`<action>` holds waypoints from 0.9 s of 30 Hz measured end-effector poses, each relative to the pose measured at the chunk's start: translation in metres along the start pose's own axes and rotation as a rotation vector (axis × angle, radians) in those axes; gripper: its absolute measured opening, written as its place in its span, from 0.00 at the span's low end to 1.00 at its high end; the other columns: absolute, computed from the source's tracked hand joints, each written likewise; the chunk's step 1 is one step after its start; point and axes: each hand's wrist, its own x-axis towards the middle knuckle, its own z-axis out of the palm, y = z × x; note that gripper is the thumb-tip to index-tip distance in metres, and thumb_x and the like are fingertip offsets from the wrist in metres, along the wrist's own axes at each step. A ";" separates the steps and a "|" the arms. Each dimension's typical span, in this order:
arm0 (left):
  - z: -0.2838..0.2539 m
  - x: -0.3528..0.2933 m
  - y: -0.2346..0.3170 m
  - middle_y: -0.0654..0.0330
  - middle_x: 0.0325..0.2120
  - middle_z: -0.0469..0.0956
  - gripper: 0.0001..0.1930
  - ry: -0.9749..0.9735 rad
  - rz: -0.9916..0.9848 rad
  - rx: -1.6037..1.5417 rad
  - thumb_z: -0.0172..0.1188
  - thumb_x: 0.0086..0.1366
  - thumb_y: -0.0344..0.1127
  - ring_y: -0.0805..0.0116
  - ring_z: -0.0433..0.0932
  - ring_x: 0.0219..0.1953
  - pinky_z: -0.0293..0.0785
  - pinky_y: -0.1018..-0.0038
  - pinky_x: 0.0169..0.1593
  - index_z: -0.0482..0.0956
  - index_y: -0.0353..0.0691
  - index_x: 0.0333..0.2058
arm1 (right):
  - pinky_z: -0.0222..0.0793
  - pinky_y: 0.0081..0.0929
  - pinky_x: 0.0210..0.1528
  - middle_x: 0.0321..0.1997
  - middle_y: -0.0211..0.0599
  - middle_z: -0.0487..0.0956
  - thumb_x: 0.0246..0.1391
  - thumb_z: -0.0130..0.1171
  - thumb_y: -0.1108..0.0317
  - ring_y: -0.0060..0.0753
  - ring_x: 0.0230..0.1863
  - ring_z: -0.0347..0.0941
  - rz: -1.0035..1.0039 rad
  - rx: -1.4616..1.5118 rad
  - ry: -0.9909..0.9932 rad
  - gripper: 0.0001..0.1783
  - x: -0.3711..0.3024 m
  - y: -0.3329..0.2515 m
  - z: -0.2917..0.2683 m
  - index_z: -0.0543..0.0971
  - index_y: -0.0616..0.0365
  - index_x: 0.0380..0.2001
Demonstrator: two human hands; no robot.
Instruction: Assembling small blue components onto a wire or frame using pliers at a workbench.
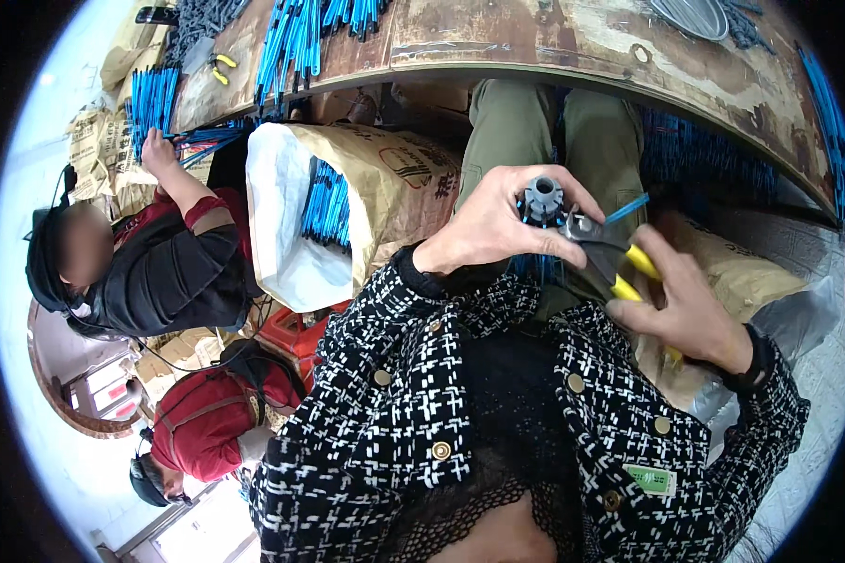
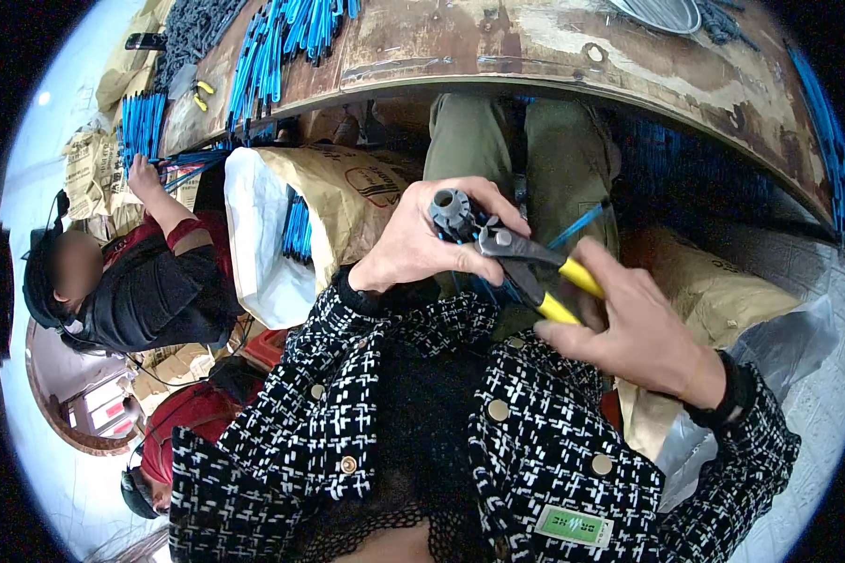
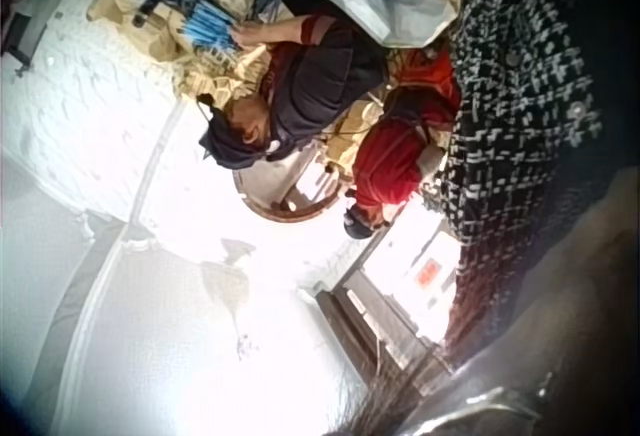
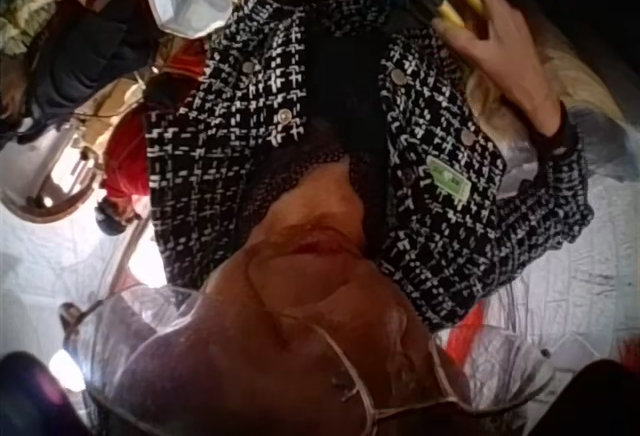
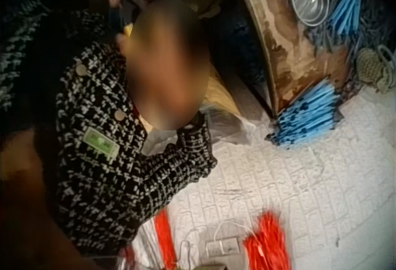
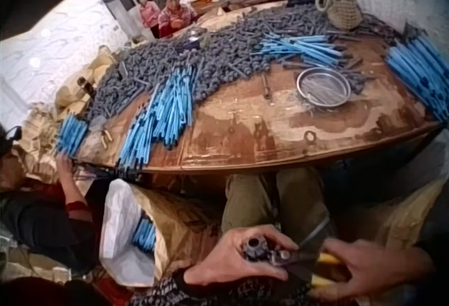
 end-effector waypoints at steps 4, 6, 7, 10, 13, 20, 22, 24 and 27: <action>0.004 -0.001 0.005 0.61 0.37 0.82 0.25 0.122 -0.027 -0.009 0.79 0.44 0.32 0.74 0.79 0.39 0.74 0.75 0.45 0.83 0.34 0.43 | 0.71 0.33 0.30 0.29 0.47 0.74 0.53 0.60 0.70 0.42 0.30 0.77 -0.278 -0.550 0.318 0.19 -0.001 0.001 -0.006 0.68 0.63 0.46; 0.002 0.002 0.003 0.61 0.37 0.83 0.25 0.154 -0.038 -0.028 0.79 0.44 0.32 0.74 0.79 0.39 0.74 0.75 0.45 0.83 0.34 0.43 | 0.70 0.33 0.32 0.31 0.48 0.75 0.52 0.58 0.71 0.40 0.33 0.78 -0.306 -0.645 0.338 0.19 0.001 -0.002 -0.015 0.68 0.63 0.46; -0.002 0.002 0.000 0.61 0.37 0.83 0.25 0.060 -0.012 -0.031 0.79 0.44 0.32 0.74 0.79 0.39 0.74 0.75 0.45 0.83 0.34 0.43 | 0.70 0.34 0.32 0.32 0.48 0.75 0.52 0.58 0.71 0.40 0.33 0.78 -0.036 -0.235 0.082 0.19 0.001 -0.010 -0.020 0.68 0.63 0.47; -0.007 0.000 -0.004 0.61 0.37 0.83 0.25 -0.124 0.038 -0.035 0.79 0.44 0.32 0.74 0.79 0.39 0.74 0.74 0.45 0.83 0.35 0.43 | 0.70 0.34 0.33 0.32 0.48 0.75 0.53 0.58 0.71 0.40 0.33 0.78 0.495 0.589 -0.433 0.20 0.002 -0.019 -0.023 0.68 0.63 0.48; 0.000 -0.001 -0.001 0.61 0.38 0.83 0.27 0.068 -0.030 -0.039 0.80 0.42 0.34 0.73 0.79 0.39 0.74 0.74 0.46 0.83 0.35 0.44 | 0.67 0.31 0.25 0.25 0.42 0.74 0.55 0.63 0.68 0.36 0.25 0.76 -0.083 -0.301 0.170 0.19 -0.003 -0.011 -0.008 0.68 0.63 0.45; -0.006 0.003 0.001 0.61 0.38 0.83 0.27 -0.005 0.016 -0.043 0.80 0.43 0.34 0.73 0.80 0.41 0.75 0.75 0.47 0.82 0.35 0.44 | 0.68 0.31 0.36 0.36 0.41 0.72 0.50 0.65 0.65 0.35 0.33 0.72 0.121 -0.066 -0.118 0.26 0.004 -0.020 -0.031 0.70 0.63 0.50; -0.008 0.001 -0.001 0.61 0.38 0.83 0.27 -0.078 0.048 -0.078 0.80 0.44 0.34 0.73 0.80 0.41 0.75 0.76 0.48 0.82 0.35 0.44 | 0.68 0.31 0.37 0.36 0.40 0.72 0.50 0.65 0.64 0.36 0.33 0.71 0.299 0.238 -0.299 0.26 0.006 -0.023 -0.026 0.71 0.63 0.50; -0.010 -0.002 -0.003 0.61 0.39 0.83 0.26 -0.072 0.021 -0.058 0.79 0.44 0.33 0.73 0.80 0.40 0.75 0.76 0.47 0.82 0.35 0.45 | 0.67 0.32 0.30 0.28 0.38 0.73 0.54 0.65 0.66 0.36 0.27 0.74 0.135 0.040 -0.072 0.20 0.004 -0.016 -0.006 0.71 0.63 0.46; -0.008 0.000 -0.004 0.61 0.39 0.82 0.27 0.009 -0.026 -0.083 0.79 0.43 0.32 0.74 0.80 0.41 0.75 0.76 0.47 0.82 0.34 0.45 | 0.67 0.31 0.26 0.23 0.37 0.74 0.55 0.64 0.68 0.37 0.24 0.75 -0.101 -0.307 0.204 0.17 0.011 -0.011 -0.006 0.71 0.63 0.43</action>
